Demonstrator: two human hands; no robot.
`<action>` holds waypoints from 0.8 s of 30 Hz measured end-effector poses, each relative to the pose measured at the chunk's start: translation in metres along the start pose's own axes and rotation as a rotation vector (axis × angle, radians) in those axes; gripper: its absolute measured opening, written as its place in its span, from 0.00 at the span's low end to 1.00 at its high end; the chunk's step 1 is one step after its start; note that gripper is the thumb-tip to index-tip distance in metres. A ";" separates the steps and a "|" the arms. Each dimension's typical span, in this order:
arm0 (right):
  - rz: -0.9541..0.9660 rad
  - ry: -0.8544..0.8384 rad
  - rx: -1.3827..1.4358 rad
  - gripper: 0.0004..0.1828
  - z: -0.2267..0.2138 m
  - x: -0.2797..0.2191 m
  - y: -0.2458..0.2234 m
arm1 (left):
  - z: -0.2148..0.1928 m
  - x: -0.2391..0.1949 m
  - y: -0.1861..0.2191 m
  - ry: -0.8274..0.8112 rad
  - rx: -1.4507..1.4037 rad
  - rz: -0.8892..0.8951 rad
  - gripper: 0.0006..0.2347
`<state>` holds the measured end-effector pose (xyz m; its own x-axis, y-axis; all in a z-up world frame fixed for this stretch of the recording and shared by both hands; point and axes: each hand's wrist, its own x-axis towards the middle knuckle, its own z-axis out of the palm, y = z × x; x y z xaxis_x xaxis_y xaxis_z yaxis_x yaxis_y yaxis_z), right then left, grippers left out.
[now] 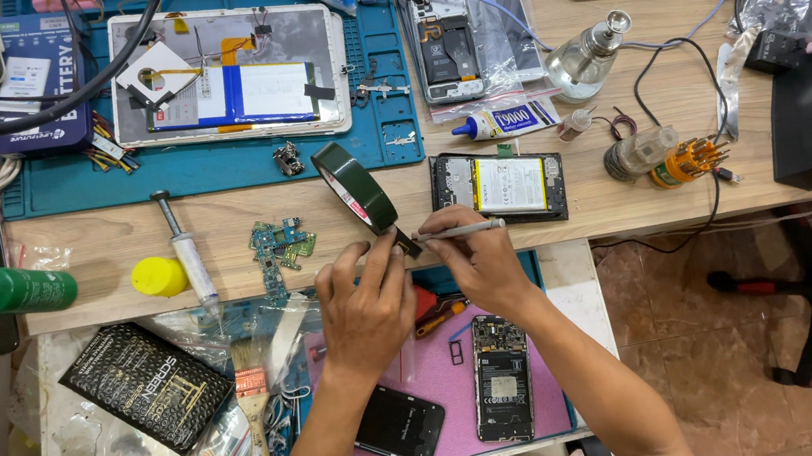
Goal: The person works at a cluttered electronics repair bench, handling a roll of black tape and a small electronic component. They use a white stylus-like tool to mark or adjust the component while holding the tape roll. The person repeatedly picks up and sets down the component and tape throughout the clip.
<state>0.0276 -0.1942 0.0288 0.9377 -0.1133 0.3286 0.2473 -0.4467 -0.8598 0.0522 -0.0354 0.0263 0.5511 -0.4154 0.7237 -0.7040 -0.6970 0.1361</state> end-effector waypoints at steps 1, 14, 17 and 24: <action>0.000 -0.001 0.000 0.05 0.002 0.000 0.002 | 0.000 0.000 0.000 0.000 0.000 -0.001 0.06; 0.226 -0.080 0.011 0.07 0.005 0.017 -0.005 | 0.000 -0.001 -0.004 -0.050 -0.011 -0.035 0.06; 0.228 -0.096 0.007 0.08 0.004 0.017 -0.002 | -0.001 -0.001 -0.004 -0.068 -0.016 -0.042 0.06; 0.240 -0.119 0.026 0.08 0.004 0.015 0.004 | -0.001 0.000 -0.004 -0.065 -0.010 -0.039 0.06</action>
<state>0.0435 -0.1942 0.0288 0.9920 -0.1071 0.0674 0.0196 -0.3963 -0.9179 0.0546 -0.0319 0.0260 0.6061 -0.4256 0.6720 -0.6856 -0.7078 0.1701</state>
